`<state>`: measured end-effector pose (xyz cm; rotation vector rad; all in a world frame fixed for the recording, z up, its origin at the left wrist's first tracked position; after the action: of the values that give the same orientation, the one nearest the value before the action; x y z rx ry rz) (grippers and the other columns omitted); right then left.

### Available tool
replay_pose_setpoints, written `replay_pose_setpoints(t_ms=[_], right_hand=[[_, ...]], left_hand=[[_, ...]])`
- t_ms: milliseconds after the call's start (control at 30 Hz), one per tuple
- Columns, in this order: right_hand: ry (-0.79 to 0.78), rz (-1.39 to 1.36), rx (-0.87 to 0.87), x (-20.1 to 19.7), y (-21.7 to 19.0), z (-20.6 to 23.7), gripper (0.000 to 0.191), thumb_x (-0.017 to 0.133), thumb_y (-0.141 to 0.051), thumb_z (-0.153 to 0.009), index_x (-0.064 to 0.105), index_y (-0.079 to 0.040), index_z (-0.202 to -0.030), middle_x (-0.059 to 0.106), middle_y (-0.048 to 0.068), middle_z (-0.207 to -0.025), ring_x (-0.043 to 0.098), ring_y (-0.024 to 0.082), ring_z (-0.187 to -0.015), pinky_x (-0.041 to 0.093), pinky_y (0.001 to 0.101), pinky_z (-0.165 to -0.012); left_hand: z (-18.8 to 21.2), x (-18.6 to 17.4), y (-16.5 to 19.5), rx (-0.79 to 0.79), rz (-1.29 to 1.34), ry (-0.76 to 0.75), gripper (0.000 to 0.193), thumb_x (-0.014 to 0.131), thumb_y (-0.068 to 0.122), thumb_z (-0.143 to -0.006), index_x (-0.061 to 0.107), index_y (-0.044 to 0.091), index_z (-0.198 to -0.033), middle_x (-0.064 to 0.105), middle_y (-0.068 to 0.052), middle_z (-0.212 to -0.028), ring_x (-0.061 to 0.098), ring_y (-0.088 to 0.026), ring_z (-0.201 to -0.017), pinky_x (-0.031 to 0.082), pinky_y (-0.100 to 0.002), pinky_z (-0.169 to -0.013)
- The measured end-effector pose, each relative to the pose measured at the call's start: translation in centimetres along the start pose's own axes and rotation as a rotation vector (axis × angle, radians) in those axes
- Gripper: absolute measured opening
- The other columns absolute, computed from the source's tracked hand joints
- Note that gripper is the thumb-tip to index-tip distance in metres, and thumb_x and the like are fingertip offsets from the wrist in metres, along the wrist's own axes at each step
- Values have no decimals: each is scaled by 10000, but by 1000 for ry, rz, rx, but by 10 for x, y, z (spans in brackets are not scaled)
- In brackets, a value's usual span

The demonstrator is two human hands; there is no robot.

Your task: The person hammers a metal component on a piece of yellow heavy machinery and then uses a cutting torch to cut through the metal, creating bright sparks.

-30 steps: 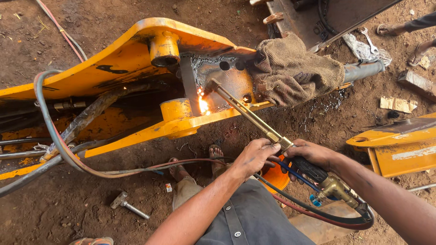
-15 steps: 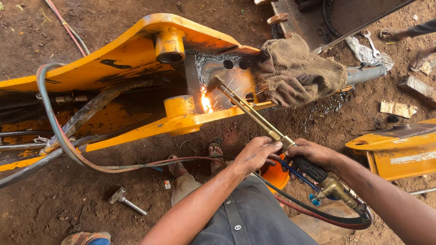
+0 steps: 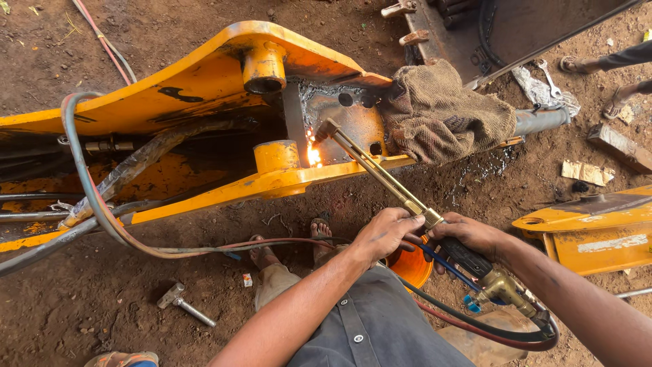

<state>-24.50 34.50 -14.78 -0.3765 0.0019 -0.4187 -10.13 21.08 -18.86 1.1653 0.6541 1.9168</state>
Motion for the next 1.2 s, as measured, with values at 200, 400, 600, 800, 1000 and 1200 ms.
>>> replay_pose_setpoints(t_ms=[200, 400, 600, 800, 1000, 1200], right_hand=[[-28, 12, -23, 6, -2, 6, 351, 598, -233, -919, 522, 57, -1101, 765, 282, -859, 761, 334, -594, 626, 415, -463], [81, 39, 4, 12, -2, 12, 327, 602, -223, -918, 514, 5, -1135, 753, 280, -854, 745, 332, -594, 622, 422, -483], [54, 19, -25, 21, -7, 18, 322, 604, -213, -920, 514, 12, -1132, 753, 278, -855, 744, 326, -594, 627, 409, -497], [46, 15, -16, 25, -8, 25, 303, 583, -237, -936, 543, 12, -1104, 748, 255, -844, 736, 312, -580, 606, 409, -465], [-20, 38, -28, 16, -5, 18, 320, 574, -225, -930, 589, 56, -1082, 755, 258, -841, 750, 315, -586, 618, 414, -460], [-23, 44, -55, 10, -1, 14, 320, 586, -216, -931, 592, 61, -1090, 764, 252, -828, 752, 315, -589, 616, 402, -474]], left_hand=[[3, 1, 0, -3, -6, 21, 529, 599, 401, -986, 652, -73, -1215, 720, -220, -1123, 730, -310, -1055, 610, -391, -830], [7, 0, 0, -17, -30, 26, 509, 595, 397, -1001, 650, -59, -1222, 704, -230, -1146, 726, -304, -1071, 623, -389, -848], [9, 1, 2, 22, -28, 9, 496, 587, 378, -998, 652, -59, -1223, 699, -217, -1163, 723, -314, -1058, 620, -406, -825], [11, 1, 2, 23, -27, -6, 495, 585, 382, -998, 652, -48, -1234, 710, -203, -1135, 728, -306, -1059, 615, -394, -825], [10, 2, 2, 25, -14, -8, 500, 593, 395, -1001, 653, -48, -1224, 718, -206, -1126, 731, -306, -1059, 611, -391, -831], [8, 3, -1, 16, 3, 0, 493, 602, 390, -991, 656, -48, -1210, 718, -192, -1122, 733, -312, -1055, 609, -398, -827]])
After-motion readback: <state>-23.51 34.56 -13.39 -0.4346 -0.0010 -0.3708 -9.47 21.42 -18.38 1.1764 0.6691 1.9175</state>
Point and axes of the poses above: each hand's wrist, its own z-axis away from the middle knuckle, its own x-axis out of the palm, y = z × x, the point moved 3 cm from there along -z, towards the middle knuckle
